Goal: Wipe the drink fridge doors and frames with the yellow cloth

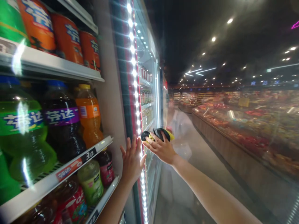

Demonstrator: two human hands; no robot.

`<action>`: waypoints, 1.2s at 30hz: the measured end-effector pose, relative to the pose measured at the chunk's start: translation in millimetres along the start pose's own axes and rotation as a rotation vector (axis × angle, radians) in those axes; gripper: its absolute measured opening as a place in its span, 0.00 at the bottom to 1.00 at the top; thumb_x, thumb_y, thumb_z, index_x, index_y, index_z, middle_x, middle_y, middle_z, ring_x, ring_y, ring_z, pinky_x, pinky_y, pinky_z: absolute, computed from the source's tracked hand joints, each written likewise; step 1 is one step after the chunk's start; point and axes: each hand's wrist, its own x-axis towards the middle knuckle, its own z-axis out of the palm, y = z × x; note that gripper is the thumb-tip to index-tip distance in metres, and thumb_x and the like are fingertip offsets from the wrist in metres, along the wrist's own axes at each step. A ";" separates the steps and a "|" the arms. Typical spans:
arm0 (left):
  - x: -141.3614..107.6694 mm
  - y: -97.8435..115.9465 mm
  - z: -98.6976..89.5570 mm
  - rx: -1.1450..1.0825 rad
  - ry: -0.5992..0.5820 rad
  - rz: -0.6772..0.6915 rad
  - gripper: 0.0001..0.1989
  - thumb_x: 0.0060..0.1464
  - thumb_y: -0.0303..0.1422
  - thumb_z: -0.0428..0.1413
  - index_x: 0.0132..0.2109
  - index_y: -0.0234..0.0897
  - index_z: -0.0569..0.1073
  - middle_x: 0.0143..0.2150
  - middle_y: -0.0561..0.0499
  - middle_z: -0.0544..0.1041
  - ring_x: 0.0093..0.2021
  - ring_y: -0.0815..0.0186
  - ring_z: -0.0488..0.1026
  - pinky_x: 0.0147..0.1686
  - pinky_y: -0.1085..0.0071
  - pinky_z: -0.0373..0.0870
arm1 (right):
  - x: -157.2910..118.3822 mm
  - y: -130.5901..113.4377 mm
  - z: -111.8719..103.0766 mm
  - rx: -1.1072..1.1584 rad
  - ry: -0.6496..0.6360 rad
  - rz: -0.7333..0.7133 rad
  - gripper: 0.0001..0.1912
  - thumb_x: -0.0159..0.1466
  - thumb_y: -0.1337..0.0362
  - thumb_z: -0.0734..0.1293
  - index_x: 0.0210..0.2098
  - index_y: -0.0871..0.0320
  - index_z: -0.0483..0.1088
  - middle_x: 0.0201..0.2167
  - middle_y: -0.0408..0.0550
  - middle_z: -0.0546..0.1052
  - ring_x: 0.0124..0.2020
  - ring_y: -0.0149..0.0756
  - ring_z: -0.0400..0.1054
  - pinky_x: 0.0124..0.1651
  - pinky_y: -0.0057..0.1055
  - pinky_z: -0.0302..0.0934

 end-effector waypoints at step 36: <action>57.2 41.3 -1.1 -0.096 0.100 0.115 0.45 0.65 0.26 0.50 0.77 0.45 0.31 0.79 0.40 0.48 0.78 0.46 0.42 0.71 0.37 0.54 | 44.6 112.0 -59.0 -0.154 0.218 0.630 0.30 0.72 0.68 0.59 0.73 0.47 0.57 0.69 0.52 0.68 0.73 0.57 0.54 0.72 0.68 0.40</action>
